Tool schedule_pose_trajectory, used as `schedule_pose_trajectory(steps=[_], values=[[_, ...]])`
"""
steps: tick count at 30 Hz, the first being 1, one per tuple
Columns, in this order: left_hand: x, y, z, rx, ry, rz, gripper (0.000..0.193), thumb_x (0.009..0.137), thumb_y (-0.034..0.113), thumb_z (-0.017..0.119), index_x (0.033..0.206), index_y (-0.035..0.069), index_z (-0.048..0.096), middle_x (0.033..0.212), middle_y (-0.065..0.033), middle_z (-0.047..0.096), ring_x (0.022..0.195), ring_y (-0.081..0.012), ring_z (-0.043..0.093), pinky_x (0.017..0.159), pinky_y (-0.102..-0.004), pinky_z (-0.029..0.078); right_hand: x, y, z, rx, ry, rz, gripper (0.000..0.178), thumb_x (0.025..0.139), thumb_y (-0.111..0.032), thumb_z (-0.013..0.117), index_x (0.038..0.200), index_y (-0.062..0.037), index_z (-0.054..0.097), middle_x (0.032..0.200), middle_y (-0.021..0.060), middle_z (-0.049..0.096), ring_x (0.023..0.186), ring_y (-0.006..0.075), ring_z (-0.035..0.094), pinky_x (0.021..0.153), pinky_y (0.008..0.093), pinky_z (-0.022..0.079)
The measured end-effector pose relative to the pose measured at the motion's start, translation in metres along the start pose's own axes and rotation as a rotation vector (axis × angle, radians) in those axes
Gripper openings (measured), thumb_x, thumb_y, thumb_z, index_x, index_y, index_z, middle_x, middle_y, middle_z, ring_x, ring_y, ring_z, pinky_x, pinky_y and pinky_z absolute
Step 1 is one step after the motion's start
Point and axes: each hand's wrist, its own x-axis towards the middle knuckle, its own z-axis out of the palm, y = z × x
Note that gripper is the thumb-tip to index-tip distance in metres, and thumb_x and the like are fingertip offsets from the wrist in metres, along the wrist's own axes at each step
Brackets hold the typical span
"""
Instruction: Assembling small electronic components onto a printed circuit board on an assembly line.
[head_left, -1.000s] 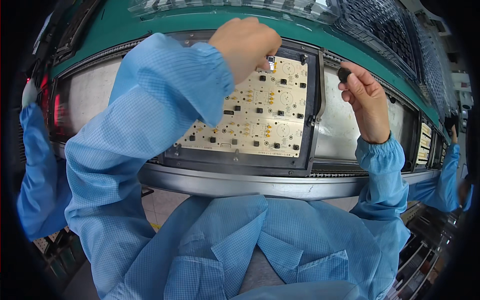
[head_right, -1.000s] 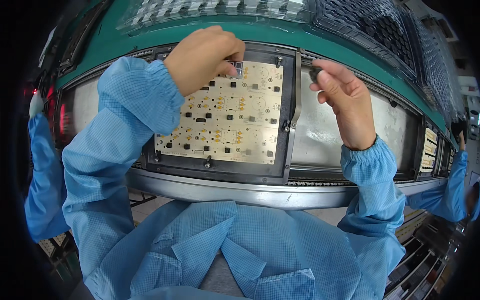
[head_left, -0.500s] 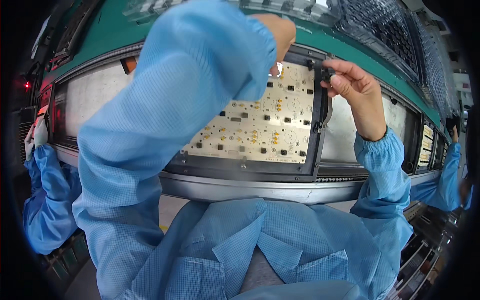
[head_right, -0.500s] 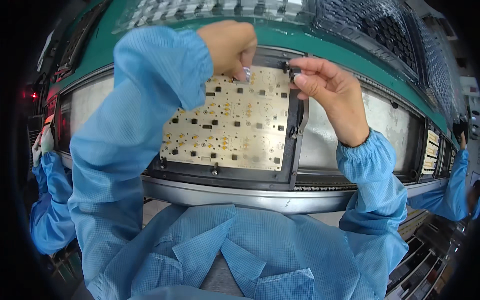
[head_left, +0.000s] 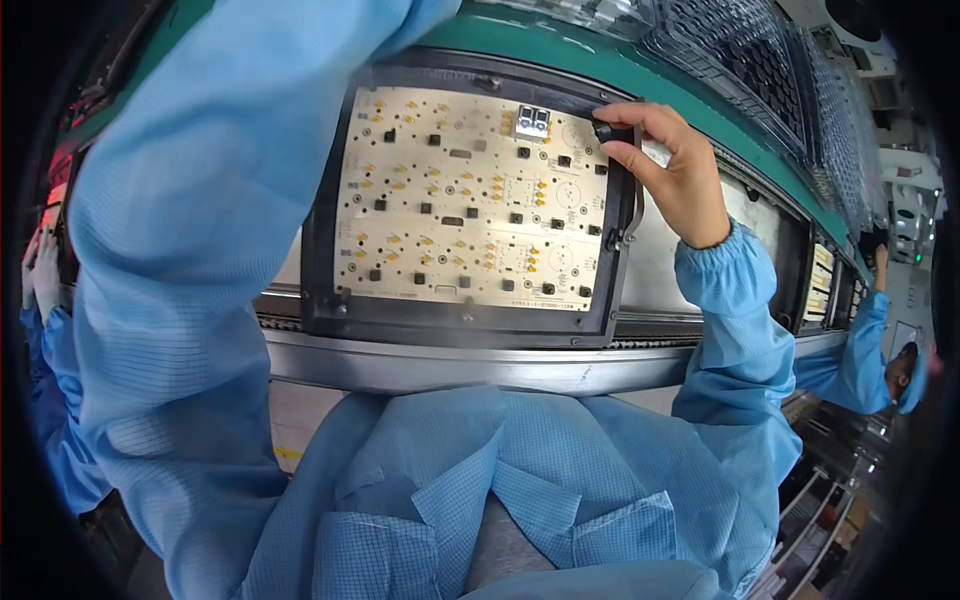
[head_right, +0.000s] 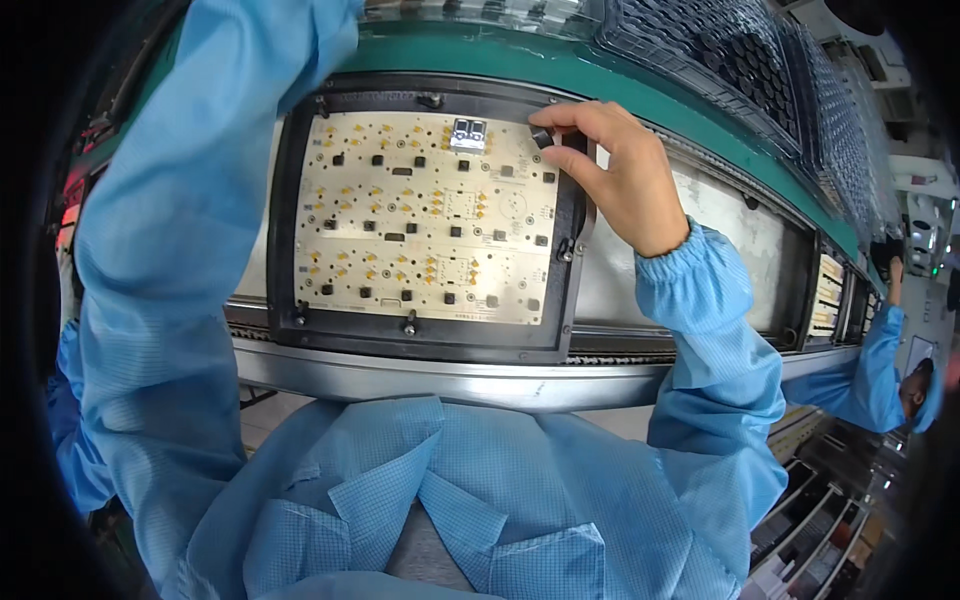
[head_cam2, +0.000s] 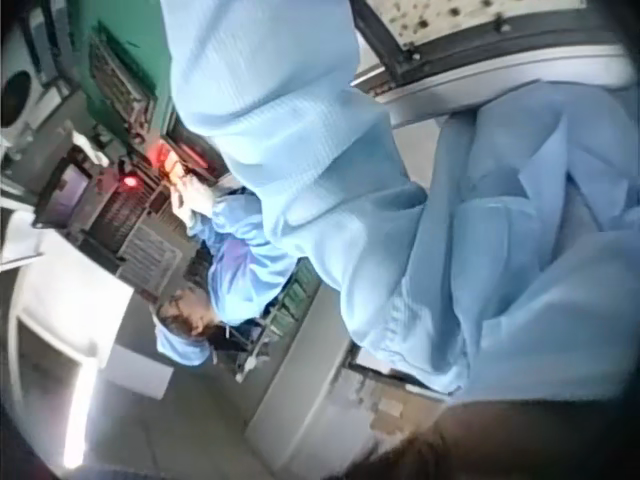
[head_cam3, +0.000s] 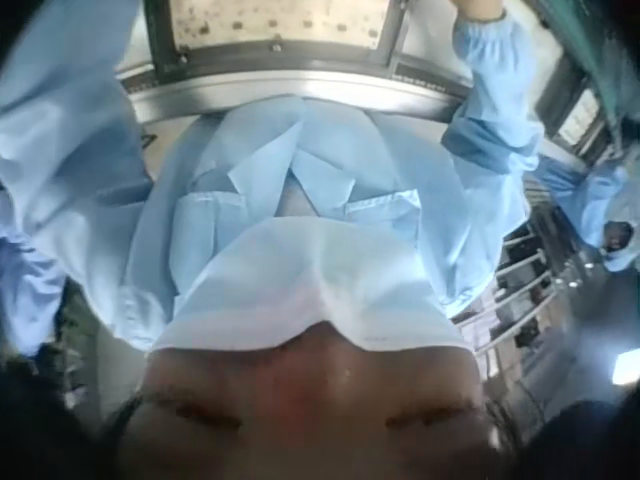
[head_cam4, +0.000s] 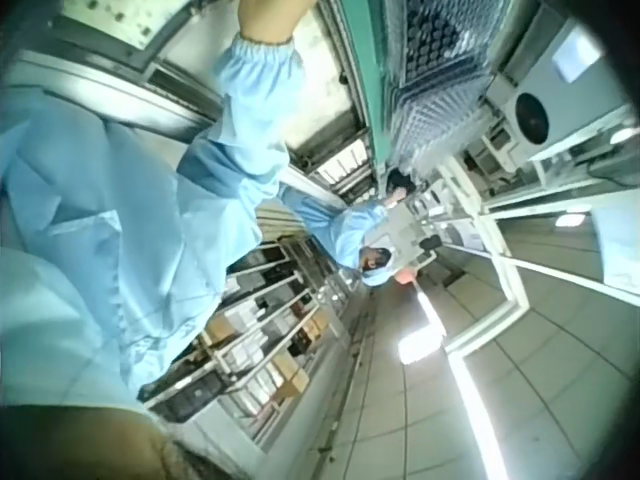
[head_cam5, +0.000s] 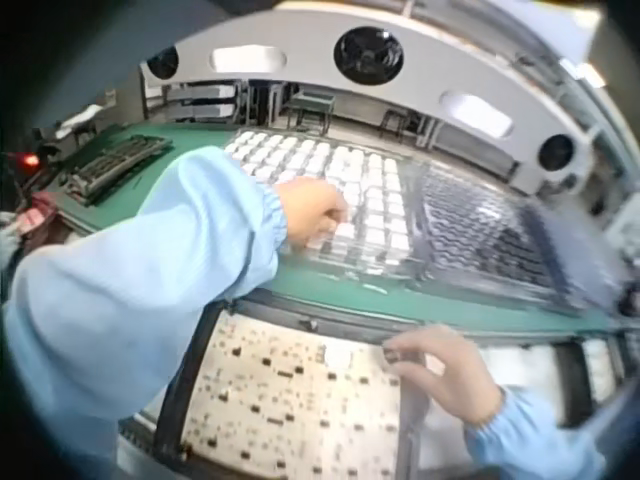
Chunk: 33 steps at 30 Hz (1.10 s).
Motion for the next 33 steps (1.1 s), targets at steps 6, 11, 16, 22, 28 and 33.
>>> schedule_pose_trajectory(steps=[6, 11, 16, 22, 28, 33], values=[[0.059, -0.019, 0.000, -0.072, -0.271, 0.174, 0.016, 0.076, 0.012, 0.072, 0.090, 0.005, 0.067, 0.078, -0.0086, 0.070, 0.074, -0.0223, 0.067, 0.066, -0.0356, 0.052, -0.003, 0.017, 0.007, -0.278, 0.040, -0.220, 0.027, 0.075, -0.010, 0.072, 0.101, -0.0083, 0.069, 0.091, 0.0049, 0.067, 0.087, 0.0245, 0.059, 0.080, 0.0330, 0.044], [0.038, -0.023, -0.006, -0.102, -0.280, 0.099, 0.013, 0.082, 0.013, 0.066, 0.091, 0.003, 0.065, 0.078, -0.0086, 0.068, 0.073, -0.0210, 0.066, 0.067, -0.0354, 0.052, 0.007, 0.009, 0.006, -0.386, -0.036, -0.169, 0.025, 0.075, -0.014, 0.072, 0.100, -0.0094, 0.070, 0.093, 0.0038, 0.067, 0.090, 0.0227, 0.056, 0.085, 0.0336, 0.039], [0.010, 0.002, -0.025, -0.243, -0.221, -0.069, 0.014, 0.086, 0.014, 0.062, 0.093, 0.001, 0.062, 0.081, -0.0100, 0.067, 0.075, -0.0197, 0.066, 0.068, -0.0339, 0.053, 0.007, 0.002, 0.003, -0.450, -0.066, -0.123, 0.025, 0.075, -0.017, 0.072, 0.099, -0.0099, 0.070, 0.092, 0.0023, 0.066, 0.094, 0.0220, 0.054, 0.088, 0.0343, 0.036], [-0.022, 0.031, -0.046, -0.412, -0.161, -0.277, 0.017, 0.091, 0.015, 0.056, 0.095, -0.001, 0.059, 0.084, -0.0117, 0.066, 0.077, -0.0183, 0.065, 0.069, -0.0320, 0.054, 0.010, -0.009, 0.004, -0.593, -0.106, -0.115, 0.023, 0.076, -0.020, 0.071, 0.098, -0.0108, 0.070, 0.089, 0.0024, 0.065, 0.091, 0.0237, 0.054, 0.088, 0.0356, 0.037], [-0.047, 0.007, -0.044, -1.138, -0.354, -0.215, 0.024, 0.096, 0.020, 0.052, 0.103, -0.003, 0.053, 0.094, -0.0146, 0.063, 0.084, -0.0170, 0.064, 0.075, -0.0298, 0.056, 0.018, -0.013, 0.003, -0.680, -0.140, -0.095, 0.023, 0.077, -0.024, 0.071, 0.096, -0.0109, 0.072, 0.083, 0.0034, 0.066, 0.084, 0.0226, 0.055, 0.085, 0.0353, 0.039], [-0.105, 0.033, -0.044, -1.821, -0.400, -0.053, 0.034, 0.097, 0.024, 0.052, 0.117, -0.001, 0.042, 0.112, -0.0163, 0.055, 0.096, -0.0182, 0.061, 0.093, -0.0310, 0.053, 0.028, -0.020, -0.001, -0.724, -0.249, -0.082, 0.024, 0.076, -0.026, 0.072, 0.094, -0.0099, 0.072, 0.083, 0.0029, 0.066, 0.079, 0.0212, 0.055, 0.080, 0.0346, 0.039]])
